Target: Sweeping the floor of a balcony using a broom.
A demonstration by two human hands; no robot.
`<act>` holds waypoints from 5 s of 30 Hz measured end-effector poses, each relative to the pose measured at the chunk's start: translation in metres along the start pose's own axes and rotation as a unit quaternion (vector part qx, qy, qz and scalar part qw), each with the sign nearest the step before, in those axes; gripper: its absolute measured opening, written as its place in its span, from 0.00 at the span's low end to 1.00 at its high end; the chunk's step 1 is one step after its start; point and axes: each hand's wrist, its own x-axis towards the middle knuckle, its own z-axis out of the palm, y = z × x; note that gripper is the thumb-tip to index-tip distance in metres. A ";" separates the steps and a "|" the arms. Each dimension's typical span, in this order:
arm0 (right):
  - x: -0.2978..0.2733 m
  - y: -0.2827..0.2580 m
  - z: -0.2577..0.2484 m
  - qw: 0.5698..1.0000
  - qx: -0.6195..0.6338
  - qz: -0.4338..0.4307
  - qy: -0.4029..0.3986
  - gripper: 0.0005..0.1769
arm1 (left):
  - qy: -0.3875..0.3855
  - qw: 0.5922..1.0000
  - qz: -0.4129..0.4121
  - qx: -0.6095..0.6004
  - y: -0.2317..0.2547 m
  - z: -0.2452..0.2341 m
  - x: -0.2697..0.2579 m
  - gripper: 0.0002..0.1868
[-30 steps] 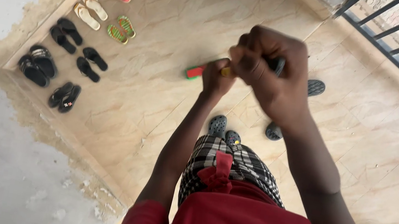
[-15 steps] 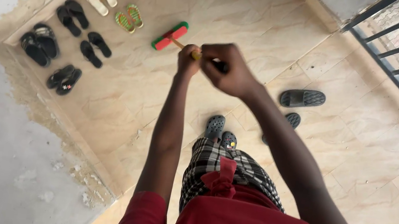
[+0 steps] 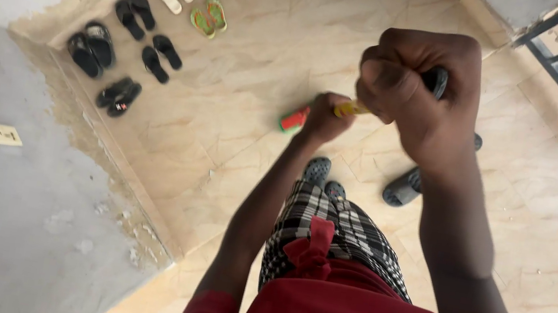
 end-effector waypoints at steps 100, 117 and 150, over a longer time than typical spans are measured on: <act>-0.058 0.127 0.331 0.969 -0.087 -0.023 -0.229 0.13 | 0.295 0.942 -0.149 0.052 -0.248 -0.246 -0.246 0.12; -0.052 0.080 0.335 0.958 0.227 -0.147 -0.097 0.05 | 0.342 0.937 -0.058 0.045 -0.123 -0.251 -0.241 0.20; -0.055 0.118 0.375 0.955 -0.038 -0.080 -0.284 0.09 | 0.451 0.891 -0.051 -0.001 -0.190 -0.320 -0.287 0.21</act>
